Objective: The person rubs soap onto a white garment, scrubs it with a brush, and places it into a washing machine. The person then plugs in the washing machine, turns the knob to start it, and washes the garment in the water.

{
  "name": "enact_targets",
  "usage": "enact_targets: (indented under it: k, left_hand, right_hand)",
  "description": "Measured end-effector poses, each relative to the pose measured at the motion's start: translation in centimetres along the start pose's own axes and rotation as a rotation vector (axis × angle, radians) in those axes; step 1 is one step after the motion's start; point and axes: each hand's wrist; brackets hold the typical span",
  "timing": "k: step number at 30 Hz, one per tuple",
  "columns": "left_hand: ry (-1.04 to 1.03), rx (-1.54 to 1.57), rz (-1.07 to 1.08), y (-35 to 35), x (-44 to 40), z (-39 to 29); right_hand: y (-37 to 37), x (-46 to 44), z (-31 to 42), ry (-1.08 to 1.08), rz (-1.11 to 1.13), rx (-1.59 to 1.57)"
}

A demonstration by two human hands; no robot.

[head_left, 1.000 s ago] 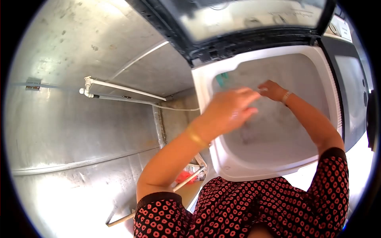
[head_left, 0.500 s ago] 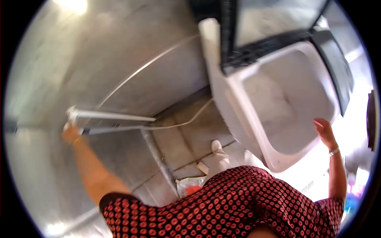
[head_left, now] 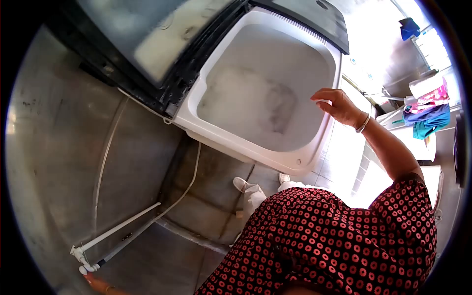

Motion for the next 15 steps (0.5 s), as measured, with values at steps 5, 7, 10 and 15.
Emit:
enact_targets:
  k: [5, 7, 10, 15]
  left_hand:
    - [0.202, -0.003, -0.016, -0.3, 7.8, 0.7]
    - [0.396, 0.019, 0.067, -0.5, 13.7, 2.3]
    - [0.732, 0.058, 0.309, -0.1, 24.2, 4.2]
    - [1.022, 0.021, 0.97, -1.5, 41.2, -2.4]
  right_hand:
    - [1.3, 2.2, -1.0, 0.128, -0.224, -0.058]
    - [2.3, 3.7, -3.4, 0.121, -0.345, -0.082]
    - [1.8, 6.1, -10.3, -0.056, -0.428, -0.101]
    - [-8.4, 14.9, -31.6, -0.494, -0.107, -0.036]
Point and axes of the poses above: each hand's wrist, its own x-axis away from the middle knuckle, its own y-axis out of the back of the hand, z = x × y, and after that the axes turned 13 degrees about -y, right-handed
